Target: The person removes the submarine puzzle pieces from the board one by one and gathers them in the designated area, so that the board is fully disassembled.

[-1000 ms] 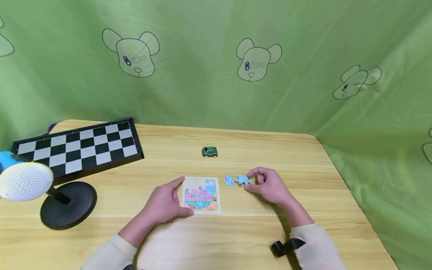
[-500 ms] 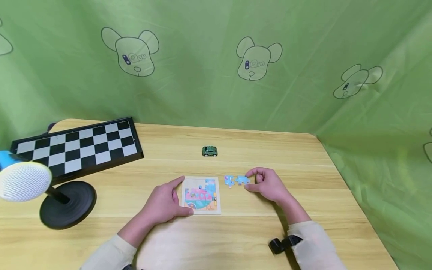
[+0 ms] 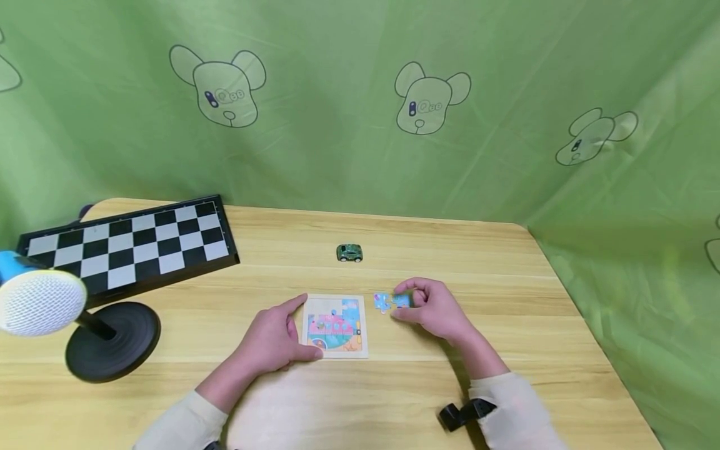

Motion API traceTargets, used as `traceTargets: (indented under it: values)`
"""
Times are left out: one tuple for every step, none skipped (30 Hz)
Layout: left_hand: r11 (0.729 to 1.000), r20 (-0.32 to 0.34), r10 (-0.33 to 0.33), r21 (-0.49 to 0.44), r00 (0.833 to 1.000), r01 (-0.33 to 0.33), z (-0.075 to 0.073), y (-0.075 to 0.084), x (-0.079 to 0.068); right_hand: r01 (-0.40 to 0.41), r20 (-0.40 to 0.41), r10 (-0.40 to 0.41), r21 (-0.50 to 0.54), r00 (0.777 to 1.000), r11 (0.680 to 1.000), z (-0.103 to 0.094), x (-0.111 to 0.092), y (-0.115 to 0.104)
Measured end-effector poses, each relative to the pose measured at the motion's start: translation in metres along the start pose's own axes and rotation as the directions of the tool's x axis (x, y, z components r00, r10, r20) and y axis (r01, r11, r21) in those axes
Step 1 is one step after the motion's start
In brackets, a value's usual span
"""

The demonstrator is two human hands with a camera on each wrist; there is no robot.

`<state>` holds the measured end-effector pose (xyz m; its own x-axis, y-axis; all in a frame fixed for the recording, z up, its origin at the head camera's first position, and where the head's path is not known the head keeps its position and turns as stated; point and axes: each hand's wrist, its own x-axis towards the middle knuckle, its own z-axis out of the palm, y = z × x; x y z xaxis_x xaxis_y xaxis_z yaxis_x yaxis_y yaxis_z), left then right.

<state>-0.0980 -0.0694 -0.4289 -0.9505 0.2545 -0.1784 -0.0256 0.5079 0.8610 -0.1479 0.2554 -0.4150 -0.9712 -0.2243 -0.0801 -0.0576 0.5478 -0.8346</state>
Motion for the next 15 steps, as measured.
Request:
traceTargets:
  values:
    - [1.0, 0.0, 0.001, 0.002, 1.0, -0.001, 0.0, 0.0, 0.0, 0.008, 0.008, -0.008, 0.003, 1.0, 1.0, 0.003, 0.001, -0.002]
    - [1.0, 0.0, 0.001, 0.003, 1.0, -0.001, 0.0, 0.0, 0.0, 0.012, 0.015, -0.012, 0.0, 1.0, 1.0, 0.006, 0.001, -0.005]
    - [1.0, 0.0, 0.001, 0.002, 1.0, -0.001, 0.0, 0.0, -0.001, 0.018, 0.024, -0.018, 0.0, 1.0, 1.0, 0.008, 0.001, -0.007]
    - [1.0, 0.0, 0.001, 0.001, 1.0, -0.001, 0.0, 0.0, -0.001, 0.023, 0.032, -0.023, 0.0, 0.999, 1.0, 0.011, 0.002, -0.009]
    - [1.0, 0.0, 0.002, 0.001, 1.0, -0.002, 0.0, 0.0, -0.001, 0.026, 0.039, -0.026, -0.002, 0.999, 1.0, 0.014, 0.002, -0.011]
    - [1.0, 0.0, 0.002, 0.001, 1.0, -0.002, 0.0, 0.0, -0.001, 0.03, 0.047, -0.03, -0.002, 0.998, 1.0, 0.016, 0.003, -0.013]
    - [1.0, 0.001, 0.002, 0.001, 1.0, -0.002, 0.0, 0.0, -0.001, 0.035, 0.054, -0.035, -0.003, 0.998, 0.999, 0.019, 0.003, -0.015]
    - [1.0, 0.001, 0.001, 0.001, 1.0, -0.001, 0.0, 0.0, -0.001, 0.037, 0.061, -0.037, -0.003, 0.997, 0.999, 0.021, 0.004, -0.017]
    - [1.0, 0.002, 0.002, 0.002, 1.0, -0.002, 0.0, 0.0, -0.001, 0.042, 0.069, -0.041, -0.002, 0.997, 0.999, 0.024, 0.004, -0.018]
    - [1.0, 0.001, 0.002, 0.003, 1.0, -0.002, 0.0, 0.0, -0.001, 0.046, 0.077, -0.046, -0.001, 0.996, 0.999, 0.027, 0.005, -0.02]
    - [1.0, 0.002, 0.002, 0.005, 1.0, -0.002, 0.0, 0.0, -0.001, 0.052, 0.085, -0.051, 0.0, 0.995, 0.999, 0.029, 0.005, -0.021]
    - [1.0, 0.002, 0.002, 0.006, 1.0, -0.002, 0.0, 0.0, -0.001, 0.059, 0.095, -0.059, 0.0, 0.994, 0.998, 0.032, 0.006, -0.022]
    - [1.0, 0.002, 0.002, 0.007, 1.0, -0.002, 0.0, 0.0, 0.0, 0.067, 0.105, -0.066, -0.003, 0.992, 0.998, 0.035, 0.007, -0.023]
    - [1.0, 0.002, 0.003, 0.008, 1.0, -0.003, 0.0, 0.0, 0.0, 0.075, 0.118, -0.074, -0.004, 0.99, 0.997, 0.038, 0.007, -0.024]
    - [1.0, 0.001, 0.003, 0.01, 1.0, -0.003, 0.0, 0.0, 0.0, 0.085, 0.131, -0.084, -0.007, 0.988, 0.996, 0.04, 0.008, -0.025]
